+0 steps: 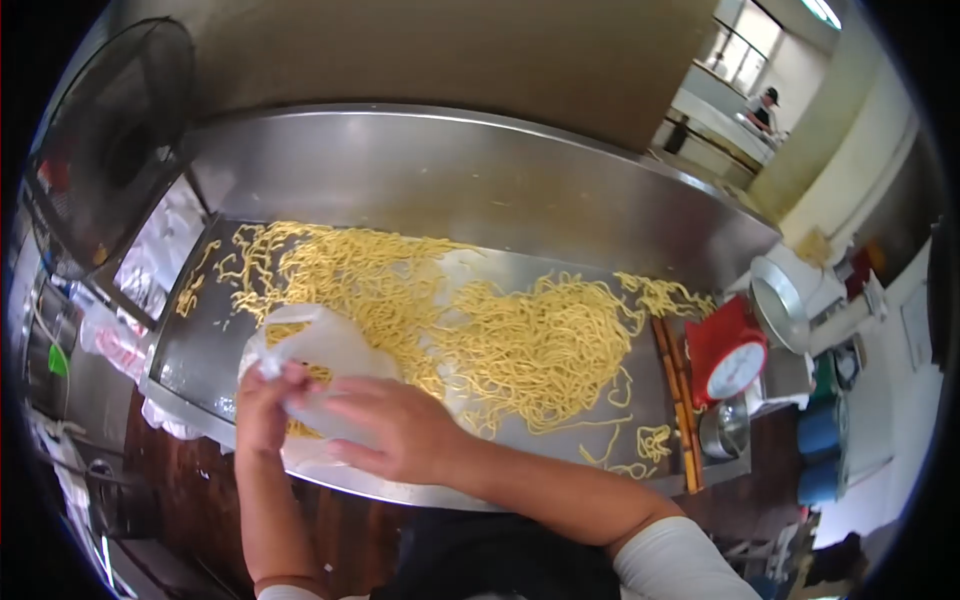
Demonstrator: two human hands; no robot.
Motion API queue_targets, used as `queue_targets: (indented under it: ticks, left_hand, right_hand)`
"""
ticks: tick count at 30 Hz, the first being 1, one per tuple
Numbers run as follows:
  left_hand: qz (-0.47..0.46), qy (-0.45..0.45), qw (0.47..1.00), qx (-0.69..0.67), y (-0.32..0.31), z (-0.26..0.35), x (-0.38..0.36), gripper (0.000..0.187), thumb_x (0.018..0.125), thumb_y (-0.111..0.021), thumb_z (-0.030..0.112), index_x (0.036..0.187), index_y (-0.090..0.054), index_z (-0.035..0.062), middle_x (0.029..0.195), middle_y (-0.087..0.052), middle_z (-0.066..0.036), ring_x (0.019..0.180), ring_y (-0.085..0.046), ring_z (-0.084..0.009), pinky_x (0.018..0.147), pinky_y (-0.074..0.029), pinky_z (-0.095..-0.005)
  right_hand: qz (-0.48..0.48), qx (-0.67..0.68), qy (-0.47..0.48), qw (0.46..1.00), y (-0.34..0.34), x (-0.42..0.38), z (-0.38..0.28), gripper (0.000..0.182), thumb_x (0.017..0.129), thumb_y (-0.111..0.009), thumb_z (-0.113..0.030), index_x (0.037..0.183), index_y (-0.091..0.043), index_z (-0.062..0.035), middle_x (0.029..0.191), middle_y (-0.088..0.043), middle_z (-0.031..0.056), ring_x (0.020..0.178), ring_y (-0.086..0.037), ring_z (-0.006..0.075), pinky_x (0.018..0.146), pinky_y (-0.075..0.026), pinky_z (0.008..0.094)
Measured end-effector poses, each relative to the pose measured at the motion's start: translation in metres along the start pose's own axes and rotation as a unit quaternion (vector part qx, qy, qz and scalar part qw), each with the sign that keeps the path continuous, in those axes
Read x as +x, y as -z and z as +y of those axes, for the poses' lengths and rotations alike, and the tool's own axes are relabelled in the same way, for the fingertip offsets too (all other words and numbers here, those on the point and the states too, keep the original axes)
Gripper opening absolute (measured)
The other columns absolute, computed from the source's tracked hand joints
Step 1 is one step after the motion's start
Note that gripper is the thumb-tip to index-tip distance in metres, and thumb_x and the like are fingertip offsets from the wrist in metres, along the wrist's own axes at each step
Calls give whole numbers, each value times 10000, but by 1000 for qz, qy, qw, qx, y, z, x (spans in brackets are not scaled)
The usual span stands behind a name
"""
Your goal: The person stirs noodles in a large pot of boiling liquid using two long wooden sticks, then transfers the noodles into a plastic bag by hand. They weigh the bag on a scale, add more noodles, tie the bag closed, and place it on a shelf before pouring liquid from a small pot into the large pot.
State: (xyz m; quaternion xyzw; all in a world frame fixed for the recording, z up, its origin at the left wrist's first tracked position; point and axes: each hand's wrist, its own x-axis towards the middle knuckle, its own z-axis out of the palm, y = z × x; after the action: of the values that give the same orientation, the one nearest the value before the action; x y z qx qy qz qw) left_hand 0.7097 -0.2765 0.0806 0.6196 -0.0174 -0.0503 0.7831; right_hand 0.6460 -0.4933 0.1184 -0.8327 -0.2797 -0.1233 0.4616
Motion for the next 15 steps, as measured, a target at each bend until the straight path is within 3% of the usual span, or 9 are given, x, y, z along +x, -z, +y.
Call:
queue_targets:
  ticks: [1, 4, 5, 7, 9, 11, 13, 14, 15]
  left_hand:
    - [1, -23, 998, -56, -3, 5, 3, 116, 852, -632, 129, 874, -606, 19, 571, -518, -1, 458, -467, -105, 507, -440, -258]
    - [-12, 17, 998, -62, -18, 26, -5, 118, 864, -613, 142, 848, -574, 32, 551, -443, 20, 398, -337, -79, 465, -389, -240]
    - [24, -1, 999, -21, -37, 41, -14, 142, 872, -611, 157, 821, -551, 39, 514, -362, 50, 378, -258, -43, 387, -274, -221]
    - [-13, -21, 1000, 1, -66, 56, -31, 151, 871, -615, 164, 824, -548, 37, 510, -341, 60, 380, -246, -33, 370, -237, -214]
    - [-76, -46, 996, 32, -92, 63, -34, 175, 871, -613, 186, 869, -561, 19, 516, -326, 68, 384, -228, -16, 345, -170, -202]
    - [-99, -64, 992, 41, -137, 89, -44, 197, 873, -604, 194, 863, -586, -2, 511, -336, 73, 389, -236, -17, 360, -175, -204]
    - [-155, -98, 983, 15, -173, 120, -55, 286, 896, -581, 236, 905, -596, -50, 528, -341, 80, 404, -251, -19, 369, -195, -199]
    - [-202, -127, 970, -38, -186, 128, -59, 361, 935, -551, 293, 970, -571, -66, 541, -324, 79, 408, -254, -19, 363, -211, -192]
    - [-224, -152, 961, -49, -202, 141, -65, 428, 970, -501, 349, 1028, -541, -73, 543, -314, 76, 405, -261, -19, 363, -221, -191]
  right_hand:
    - [1, -44, -47, 998, 10, -24, 13, 401, 853, -674, -344, 1115, -637, -42, 1181, -605, 187, 1092, -584, 334, 915, -482, 381]
    - [-56, -4, -323, 945, 51, -104, 62, 471, 857, -651, -411, 1128, -631, -27, 1055, -656, 169, 939, -641, 306, 809, -510, 369]
    - [0, 62, -356, 933, 46, -151, 96, 446, 872, -649, -384, 1120, -631, -14, 999, -678, 150, 890, -654, 258, 790, -513, 348]
    - [19, 137, -436, 889, 60, -198, 106, 406, 878, -657, -359, 1090, -647, -13, 973, -685, 124, 863, -648, 199, 755, -509, 316]
    - [3, 184, -464, 867, 70, -222, 107, 418, 877, -665, -350, 1126, -631, -17, 967, -683, 116, 863, -640, 176, 741, -503, 301]
    - [-19, 242, -488, 838, 70, -240, 108, 435, 875, -673, -342, 1163, -614, -21, 960, -680, 109, 864, -631, 153, 727, -497, 286]
    - [-61, 363, -452, 812, 63, -246, 108, 593, 842, -708, -370, 1295, -516, -40, 1006, -665, 121, 894, -619, 159, 709, -487, 277]
    - [-114, 362, -486, 787, 76, -239, 90, 643, 887, -651, -376, 1393, -405, -66, 1102, -632, 85, 946, -597, 152, 755, -483, 280]
    - [-112, 436, -472, 758, 77, -245, 86, 663, 875, -672, -353, 1400, -390, -60, 1138, -624, 94, 980, -597, 172, 797, -486, 307]
